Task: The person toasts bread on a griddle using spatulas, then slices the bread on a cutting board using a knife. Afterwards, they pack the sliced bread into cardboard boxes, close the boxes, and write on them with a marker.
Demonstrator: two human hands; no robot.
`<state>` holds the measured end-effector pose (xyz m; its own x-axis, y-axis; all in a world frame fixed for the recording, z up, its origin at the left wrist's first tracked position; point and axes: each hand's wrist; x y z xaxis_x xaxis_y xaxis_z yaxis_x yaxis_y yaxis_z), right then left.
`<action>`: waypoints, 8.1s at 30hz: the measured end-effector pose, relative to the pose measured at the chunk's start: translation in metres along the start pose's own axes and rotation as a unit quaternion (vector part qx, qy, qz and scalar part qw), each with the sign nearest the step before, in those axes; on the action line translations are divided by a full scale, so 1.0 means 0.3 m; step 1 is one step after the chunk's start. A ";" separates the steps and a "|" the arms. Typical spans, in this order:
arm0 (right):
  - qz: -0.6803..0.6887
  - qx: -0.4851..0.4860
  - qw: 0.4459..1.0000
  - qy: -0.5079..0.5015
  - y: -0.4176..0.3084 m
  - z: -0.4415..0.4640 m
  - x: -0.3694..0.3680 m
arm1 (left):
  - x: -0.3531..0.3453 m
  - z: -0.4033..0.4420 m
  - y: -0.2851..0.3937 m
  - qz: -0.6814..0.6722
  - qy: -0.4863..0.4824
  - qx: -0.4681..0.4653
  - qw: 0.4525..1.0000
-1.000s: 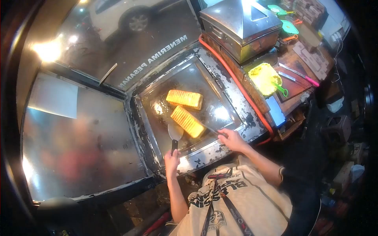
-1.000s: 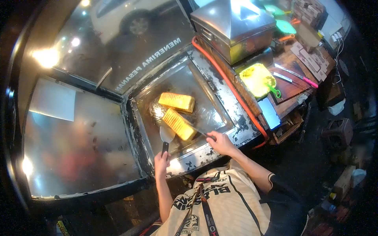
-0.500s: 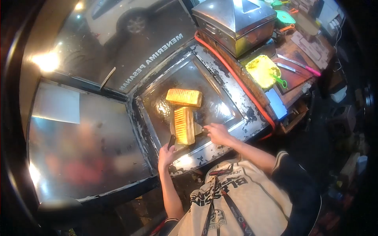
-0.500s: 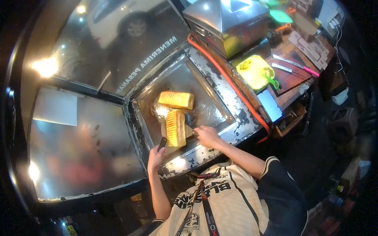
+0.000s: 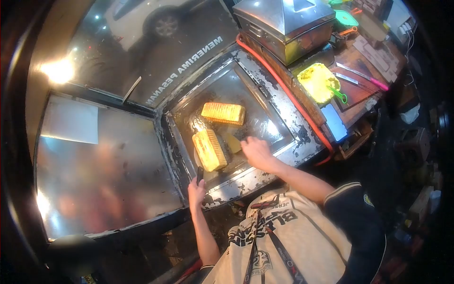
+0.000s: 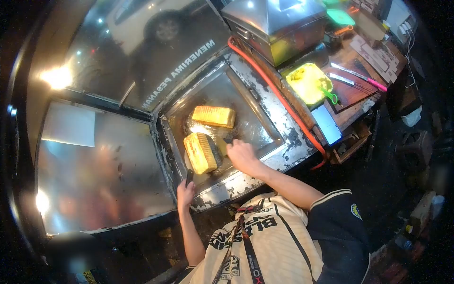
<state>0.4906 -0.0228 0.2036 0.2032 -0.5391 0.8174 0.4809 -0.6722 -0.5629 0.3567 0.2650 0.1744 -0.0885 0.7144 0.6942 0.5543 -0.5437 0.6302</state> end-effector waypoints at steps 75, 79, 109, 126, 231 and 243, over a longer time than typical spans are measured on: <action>-0.118 0.043 0.991 0.034 0.011 0.301 0.017 | -0.070 0.206 0.220 0.037 0.132 -0.027 0.990; -0.133 -0.003 0.991 0.004 0.019 0.156 0.094 | -0.017 0.010 0.176 0.006 0.122 -0.006 0.992; -0.044 -0.082 0.995 0.019 -0.023 -0.287 -0.090 | -0.141 -0.380 -0.141 -0.118 0.110 -0.049 0.986; 0.102 -0.135 0.875 -0.454 -0.162 -0.623 -0.201 | 0.441 -0.662 0.353 -0.272 0.029 -0.384 0.882; 0.523 0.186 0.767 -0.321 -0.033 -0.694 0.761 | -0.350 -0.190 1.381 0.339 -0.068 -0.253 0.903; 0.695 0.190 0.392 -0.572 -0.272 -0.802 0.824 | -0.175 -0.042 1.127 0.496 0.092 -0.271 0.820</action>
<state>0.2963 -0.2233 0.4222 0.6394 0.4751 -0.6045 -0.7243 0.1087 -0.6808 0.5384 0.0381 0.3555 0.0327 -0.2497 0.9678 -0.0150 -0.9683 -0.2493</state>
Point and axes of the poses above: each hand's wrist, its own z-axis towards the middle knuckle, its own x-axis out of the back of the hand, y = z × x, and after that the axes turned 7 degrees about z, right-handed
